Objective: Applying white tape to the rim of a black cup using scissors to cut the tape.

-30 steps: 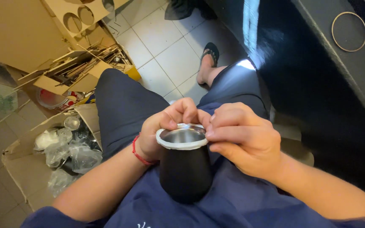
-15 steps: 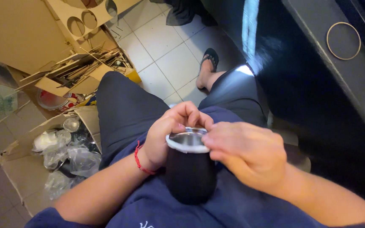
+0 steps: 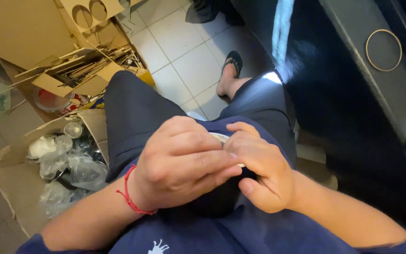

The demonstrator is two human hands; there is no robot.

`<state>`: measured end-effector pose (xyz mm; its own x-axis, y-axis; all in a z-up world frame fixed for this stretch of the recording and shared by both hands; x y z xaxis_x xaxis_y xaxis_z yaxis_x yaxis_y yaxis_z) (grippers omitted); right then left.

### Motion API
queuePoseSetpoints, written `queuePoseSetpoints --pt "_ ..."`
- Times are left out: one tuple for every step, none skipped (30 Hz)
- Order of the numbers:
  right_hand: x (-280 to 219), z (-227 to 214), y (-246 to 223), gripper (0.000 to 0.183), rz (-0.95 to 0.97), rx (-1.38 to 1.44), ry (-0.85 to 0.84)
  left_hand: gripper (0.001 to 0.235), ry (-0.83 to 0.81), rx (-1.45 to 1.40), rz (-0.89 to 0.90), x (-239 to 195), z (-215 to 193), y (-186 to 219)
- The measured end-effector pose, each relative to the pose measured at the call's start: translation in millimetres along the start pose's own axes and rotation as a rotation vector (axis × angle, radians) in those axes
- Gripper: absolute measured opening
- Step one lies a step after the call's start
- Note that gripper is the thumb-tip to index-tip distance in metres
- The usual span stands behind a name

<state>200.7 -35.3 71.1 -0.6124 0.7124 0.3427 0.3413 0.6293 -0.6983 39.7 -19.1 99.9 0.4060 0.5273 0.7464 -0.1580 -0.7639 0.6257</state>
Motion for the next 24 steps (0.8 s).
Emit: queuePoseSetpoints --pt "1.9 0.4 0.4 0.052 0.003 -0.005 -0.003 0.009 -0.027 -0.003 -0.006 2.3 -0.8 -2.1" --pt "1.6 4.0 1.4 0.052 0.003 -0.005 0.001 0.009 -0.031 -0.003 -0.005 0.8 0.4 -4.9" --pt "0.1 5.2 4.0 0.052 0.054 0.116 0.056 0.012 -0.046 -0.064 -0.040 -0.8 3.2 -8.5" --pt "-1.5 6.6 6.6 0.053 0.104 0.237 0.111 0.016 -0.062 -0.124 -0.076 -2.4 6.1 -11.9" --pt "1.8 9.2 3.9 0.053 0.105 0.233 0.113 0.016 -0.064 -0.127 -0.072 -4.5 8.3 -15.8" --pt "4.9 9.2 3.4 0.047 0.149 0.386 0.197 0.020 -0.067 -0.263 -0.073 -6.3 10.3 -19.4" --pt "10.3 8.2 5.0 0.046 0.181 0.533 0.278 0.024 -0.070 -0.391 -0.063 -6.2 11.3 -24.6" --pt "9.8 8.4 6.9 0.046 0.168 0.523 0.278 0.024 -0.071 -0.385 -0.048 -9.4 13.0 -29.5" --pt "7.6 10.2 9.7 0.043 0.193 0.627 0.283 0.029 -0.067 -0.415 -0.063 -13.8 15.4 -34.3" --pt "5.1 12.4 13.0 0.041 0.217 0.730 0.287 0.035 -0.063 -0.445 -0.077 -18.6 18.2 -39.6" --pt "5.0 15.0 14.0 0.041 0.221 0.727 0.287 0.035 -0.062 -0.450 -0.077 -21.9 18.7 -42.3" --pt "4.5 16.8 15.3 0.040 0.195 0.849 0.330 0.042 -0.085 -0.480 -0.089 -25.5 20.6 -45.5" --pt "4.0 18.2 17.0 0.041 0.169 0.971 0.369 0.049 -0.106 -0.509 -0.101 -29.2 22.7 -48.6" --pt "2.2 17.0 19.5 0.041 0.173 0.970 0.366 0.049 -0.101 -0.511 -0.101 -29.5 24.2 -45.4" --pt "2.5 17.0 21.6 0.043 0.164 0.950 0.324 0.049 -0.093 -0.467 -0.079 -29.0 23.9 -42.7" --pt "2.7 17.1 23.5 0.046 0.155 0.929 0.283 0.049 -0.085 -0.424 -0.057 -28.6 23.4 -39.8" --pt "0.2 12.7 23.1 0.046 0.157 0.932 0.277 0.049 -0.079 -0.421 -0.059 -24.8 21.0 -35.6" --pt "-3.2 3.9 23.0 0.040 0.183 0.546 0.341 0.048 -0.086 -0.406 -0.063 -21.0 19.0 -31.4" --pt "-5.2 -4.8 21.9 0.045 0.199 0.157 0.399 0.048 -0.095 -0.389 -0.064 -16.4 15.7 -28.1" --pt "-10.8 -4.3 18.6 0.045 0.194 0.157 0.396 0.048 -0.092 -0.384 -0.061 -14.1 13.7 -26.4" --pt "-18.0 -9.8 14.0 0.040 0.147 0.054 0.507 0.048 -0.131 -0.310 -0.071 -11.1 14.2 -26.0" --pt "-26.1 -14.9 9.3 0.035 0.100 -0.047 0.618 0.048 -0.169 -0.236 -0.082 -8.3 14.9 -25.9" --pt "-22.9 -21.9 3.1 0.035 0.097 -0.047 0.613 0.048 -0.164 -0.234 -0.082 -5.8 14.8 -24.8" --pt "-17.0 -22.6 -0.6 0.035 0.145 -0.045 0.433 0.046 -0.185 -0.188 -0.088 -3.9 16.1 -24.2"
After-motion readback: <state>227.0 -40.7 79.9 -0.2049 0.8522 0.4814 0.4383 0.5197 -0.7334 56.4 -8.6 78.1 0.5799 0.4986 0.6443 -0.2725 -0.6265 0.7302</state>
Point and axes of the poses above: each hand's wrist, its own x-axis towards the middle knuckle, its own z-axis out of the palm, y = z × x, the point moved 4 cm from there along x, towards the middle knuckle, and after that the axes turned 15 degrees about -x, right-handed, at the moved point
